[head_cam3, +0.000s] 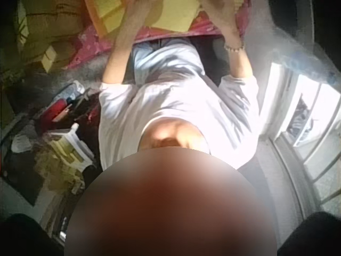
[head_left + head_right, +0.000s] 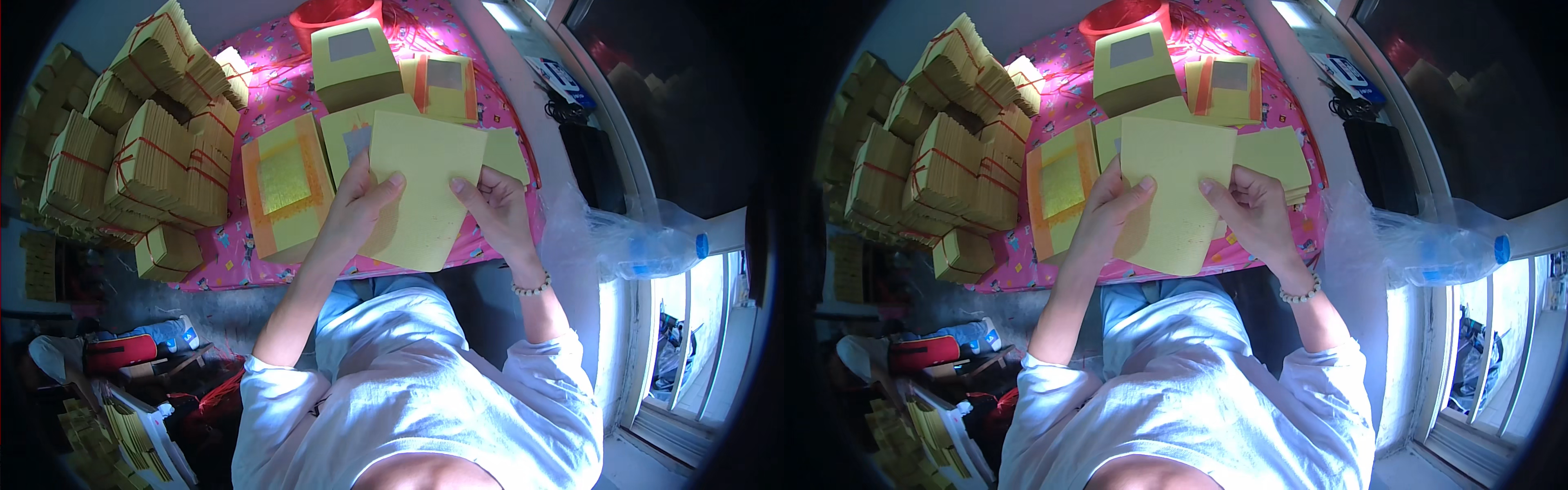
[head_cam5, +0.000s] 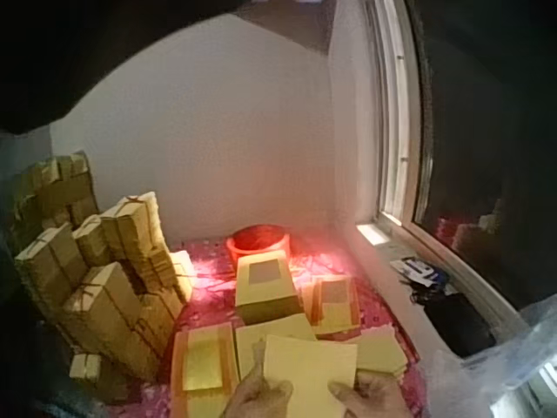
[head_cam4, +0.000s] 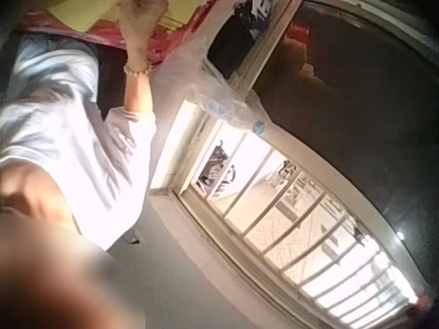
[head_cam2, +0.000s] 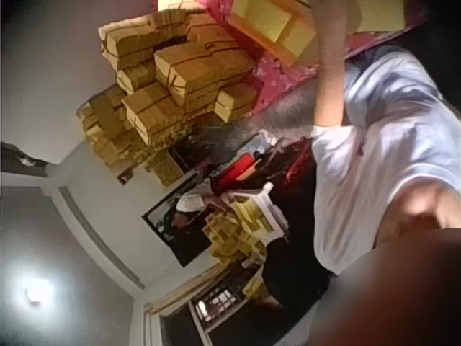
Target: The person repeatedly folds yellow paper sheets by hand, aligning edges and creasing them to form small packets. They place each finished packet onto a growing stack on the table. The workspace is a table covered with a pink patterned cloth, surrounded by large stacks of similar yellow paper.
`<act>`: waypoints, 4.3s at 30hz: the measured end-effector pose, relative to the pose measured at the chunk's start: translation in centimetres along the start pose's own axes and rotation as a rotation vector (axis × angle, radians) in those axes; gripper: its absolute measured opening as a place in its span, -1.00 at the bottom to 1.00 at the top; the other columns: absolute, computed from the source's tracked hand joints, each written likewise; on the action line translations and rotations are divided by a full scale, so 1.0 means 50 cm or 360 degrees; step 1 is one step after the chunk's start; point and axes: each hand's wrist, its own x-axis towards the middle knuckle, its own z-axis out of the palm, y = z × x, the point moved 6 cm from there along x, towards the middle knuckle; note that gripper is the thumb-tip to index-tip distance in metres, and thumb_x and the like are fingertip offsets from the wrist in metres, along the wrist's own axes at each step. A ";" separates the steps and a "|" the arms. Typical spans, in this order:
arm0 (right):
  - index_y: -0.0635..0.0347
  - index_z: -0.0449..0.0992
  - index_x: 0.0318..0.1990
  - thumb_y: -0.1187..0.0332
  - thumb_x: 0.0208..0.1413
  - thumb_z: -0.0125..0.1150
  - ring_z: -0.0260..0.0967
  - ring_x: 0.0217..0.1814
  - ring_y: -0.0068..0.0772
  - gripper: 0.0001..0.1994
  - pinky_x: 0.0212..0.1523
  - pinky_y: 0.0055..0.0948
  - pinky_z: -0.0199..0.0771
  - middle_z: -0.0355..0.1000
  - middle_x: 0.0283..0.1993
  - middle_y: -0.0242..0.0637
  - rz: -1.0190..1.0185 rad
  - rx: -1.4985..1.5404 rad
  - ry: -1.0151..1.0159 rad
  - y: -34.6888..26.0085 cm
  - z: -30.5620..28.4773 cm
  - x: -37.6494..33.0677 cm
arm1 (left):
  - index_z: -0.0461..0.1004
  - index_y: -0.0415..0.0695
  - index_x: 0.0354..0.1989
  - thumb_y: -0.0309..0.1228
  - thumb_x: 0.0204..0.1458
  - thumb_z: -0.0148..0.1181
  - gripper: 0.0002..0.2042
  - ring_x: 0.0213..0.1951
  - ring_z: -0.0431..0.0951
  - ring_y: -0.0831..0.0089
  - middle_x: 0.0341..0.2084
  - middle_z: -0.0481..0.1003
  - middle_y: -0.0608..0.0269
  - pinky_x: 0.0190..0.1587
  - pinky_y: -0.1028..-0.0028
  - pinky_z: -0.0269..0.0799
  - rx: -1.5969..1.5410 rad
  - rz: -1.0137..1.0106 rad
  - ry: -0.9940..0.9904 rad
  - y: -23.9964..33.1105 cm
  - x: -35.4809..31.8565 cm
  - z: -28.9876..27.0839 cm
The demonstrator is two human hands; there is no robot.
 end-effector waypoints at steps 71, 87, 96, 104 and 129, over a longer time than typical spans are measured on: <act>0.37 0.17 -0.07 0.44 0.06 0.23 0.44 -0.45 -0.51 -0.61 -0.47 -0.56 0.50 0.42 -0.32 -0.17 0.0364 -0.0463 0.0942 0.280 -0.331 -0.019 | 0.39 -0.25 0.00 -0.37 -0.11 0.14 -0.57 -0.03 0.50 0.07 -0.14 0.49 -0.06 -0.01 0.22 0.41 0.2511 -0.0444 -0.1113 -0.331 0.395 0.114; 0.16 0.50 -0.14 0.43 -0.09 0.27 0.22 -0.01 -0.04 -0.72 -0.02 -0.15 0.32 0.30 -0.12 -0.13 -0.0146 -0.2075 0.0752 0.157 -0.253 -0.019 | 0.37 -0.20 0.05 -0.36 0.02 0.15 -0.60 -0.04 0.51 0.10 -0.12 0.50 0.01 -0.02 0.20 0.46 0.2423 0.0163 -0.0774 -0.258 0.380 0.152; 0.17 0.52 -0.18 0.48 -0.04 0.25 0.29 -0.02 -0.08 -0.78 -0.01 -0.21 0.32 0.38 -0.14 -0.18 -0.0520 -0.1985 0.0697 0.071 -0.220 0.004 | 0.49 -0.17 -0.10 -0.49 0.14 0.06 -0.81 -0.30 0.56 0.50 -0.36 0.55 0.24 -0.16 0.51 0.47 0.1058 0.0565 -0.0543 0.019 0.243 0.160; 0.17 0.53 -0.22 0.42 -0.14 0.38 0.35 -0.04 -0.17 -0.73 -0.06 -0.28 0.38 0.42 -0.18 -0.25 -0.0679 -0.1423 -0.0033 -0.035 -0.072 0.014 | 0.48 -0.17 -0.16 -0.35 -0.06 0.31 -0.71 -0.26 0.52 0.32 -0.31 0.49 0.15 -0.22 0.38 0.42 0.1747 0.0449 -0.0424 0.049 0.034 0.018; 0.13 0.66 -0.33 0.36 -0.10 0.39 0.39 -0.15 -0.29 -0.85 -0.16 -0.37 0.38 0.45 -0.25 -0.26 -0.0459 -0.1306 -0.0526 0.016 0.022 0.024 | 0.57 -0.14 -0.52 -0.42 -0.21 0.38 -0.89 -0.36 0.43 0.31 -0.49 0.45 0.28 -0.31 0.37 0.34 0.1505 0.0383 0.0212 -0.020 -0.088 -0.097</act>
